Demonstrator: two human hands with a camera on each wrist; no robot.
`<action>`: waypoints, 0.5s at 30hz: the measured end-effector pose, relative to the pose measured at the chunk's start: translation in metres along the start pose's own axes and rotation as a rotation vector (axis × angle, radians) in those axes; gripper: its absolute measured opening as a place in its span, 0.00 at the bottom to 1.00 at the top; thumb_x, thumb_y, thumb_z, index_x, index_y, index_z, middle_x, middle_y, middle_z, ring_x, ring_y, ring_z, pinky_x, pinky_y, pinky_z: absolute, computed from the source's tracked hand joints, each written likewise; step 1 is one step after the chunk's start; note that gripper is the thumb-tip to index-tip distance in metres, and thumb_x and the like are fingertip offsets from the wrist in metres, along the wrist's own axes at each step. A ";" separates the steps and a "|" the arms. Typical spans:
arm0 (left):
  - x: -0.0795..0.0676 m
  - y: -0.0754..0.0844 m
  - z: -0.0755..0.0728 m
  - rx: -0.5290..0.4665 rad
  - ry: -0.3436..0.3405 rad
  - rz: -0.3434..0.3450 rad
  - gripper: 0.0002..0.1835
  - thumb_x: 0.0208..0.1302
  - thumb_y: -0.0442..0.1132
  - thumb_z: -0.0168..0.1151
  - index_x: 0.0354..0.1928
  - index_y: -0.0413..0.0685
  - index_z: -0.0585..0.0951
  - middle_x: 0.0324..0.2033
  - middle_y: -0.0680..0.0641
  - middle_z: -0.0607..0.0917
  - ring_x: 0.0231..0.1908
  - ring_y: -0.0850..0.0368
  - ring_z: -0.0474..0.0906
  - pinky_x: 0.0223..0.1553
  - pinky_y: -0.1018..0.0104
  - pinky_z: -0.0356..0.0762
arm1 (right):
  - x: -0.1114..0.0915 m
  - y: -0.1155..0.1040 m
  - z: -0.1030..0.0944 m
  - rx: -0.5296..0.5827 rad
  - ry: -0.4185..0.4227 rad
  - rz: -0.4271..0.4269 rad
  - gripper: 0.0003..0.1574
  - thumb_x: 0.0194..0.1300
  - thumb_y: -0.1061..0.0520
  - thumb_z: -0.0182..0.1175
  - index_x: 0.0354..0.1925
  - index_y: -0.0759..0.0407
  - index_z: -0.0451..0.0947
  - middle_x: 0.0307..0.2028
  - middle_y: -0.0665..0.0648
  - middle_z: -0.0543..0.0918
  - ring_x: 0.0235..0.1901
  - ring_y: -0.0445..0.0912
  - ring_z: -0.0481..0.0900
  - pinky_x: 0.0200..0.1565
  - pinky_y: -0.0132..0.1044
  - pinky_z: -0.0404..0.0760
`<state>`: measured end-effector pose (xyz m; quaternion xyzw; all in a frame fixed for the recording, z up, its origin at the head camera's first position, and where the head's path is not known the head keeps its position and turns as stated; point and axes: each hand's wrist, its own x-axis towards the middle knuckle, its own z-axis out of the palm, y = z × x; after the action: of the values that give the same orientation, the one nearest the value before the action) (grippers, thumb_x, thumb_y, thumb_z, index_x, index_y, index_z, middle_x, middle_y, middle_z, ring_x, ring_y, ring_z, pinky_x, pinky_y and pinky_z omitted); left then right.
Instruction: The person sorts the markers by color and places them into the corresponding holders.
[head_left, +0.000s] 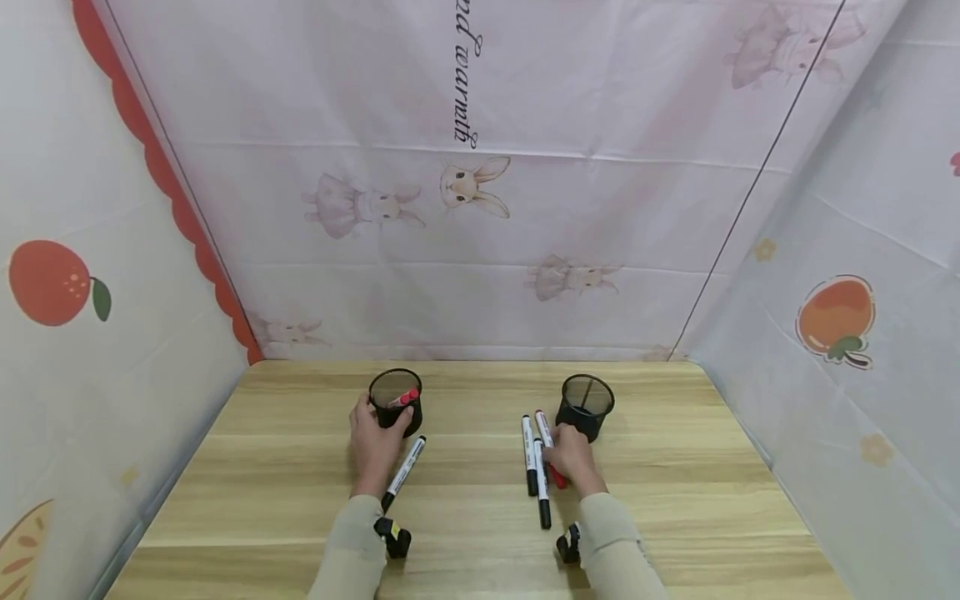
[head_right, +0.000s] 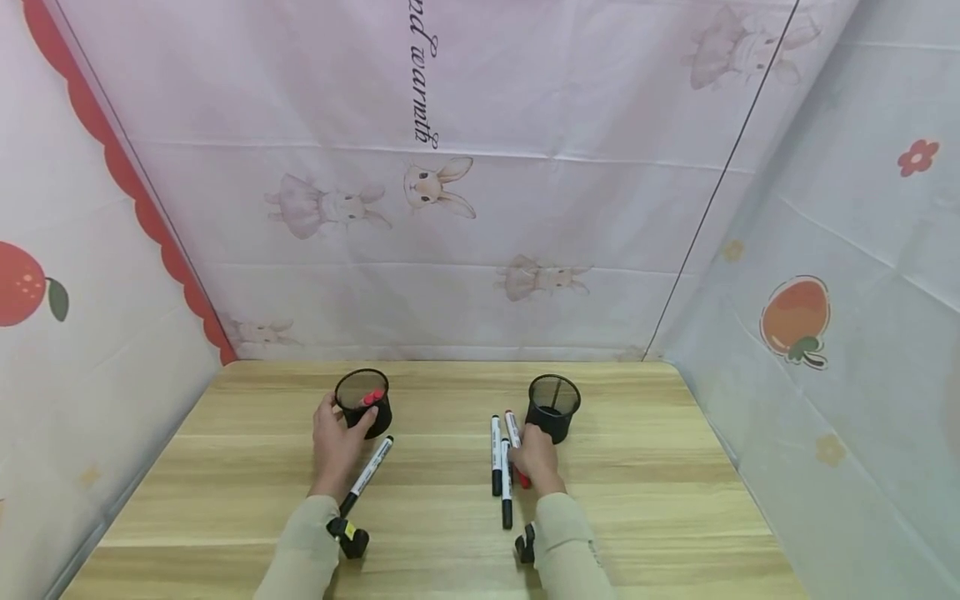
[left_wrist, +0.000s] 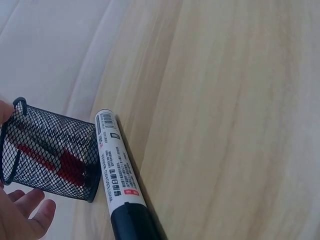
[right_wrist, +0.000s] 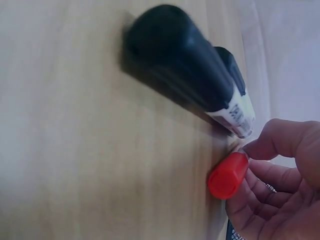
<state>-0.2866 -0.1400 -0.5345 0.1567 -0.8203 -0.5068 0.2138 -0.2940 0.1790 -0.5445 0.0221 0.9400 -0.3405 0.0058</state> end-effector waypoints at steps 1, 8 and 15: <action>0.001 0.000 0.000 -0.003 0.004 0.005 0.47 0.48 0.54 0.70 0.67 0.45 0.60 0.59 0.41 0.65 0.52 0.44 0.68 0.49 0.49 0.67 | 0.000 0.000 0.001 -0.002 -0.001 0.001 0.19 0.46 0.64 0.66 0.39 0.70 0.76 0.29 0.57 0.78 0.28 0.49 0.73 0.32 0.41 0.75; 0.003 -0.001 -0.001 -0.048 -0.004 0.004 0.44 0.49 0.52 0.71 0.65 0.46 0.62 0.58 0.42 0.68 0.52 0.42 0.69 0.50 0.49 0.67 | 0.000 0.000 0.003 -0.004 0.003 -0.001 0.19 0.45 0.64 0.64 0.40 0.70 0.77 0.27 0.56 0.77 0.26 0.49 0.73 0.29 0.40 0.74; 0.004 0.001 -0.005 -0.050 -0.030 -0.010 0.44 0.49 0.51 0.72 0.65 0.46 0.61 0.58 0.41 0.69 0.53 0.43 0.69 0.52 0.48 0.67 | -0.001 0.000 0.003 0.013 -0.004 0.018 0.21 0.47 0.66 0.64 0.43 0.70 0.76 0.28 0.56 0.77 0.26 0.48 0.73 0.28 0.38 0.73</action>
<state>-0.2872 -0.1455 -0.5311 0.1477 -0.8096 -0.5307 0.2026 -0.2926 0.1771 -0.5471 0.0300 0.9375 -0.3464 0.0106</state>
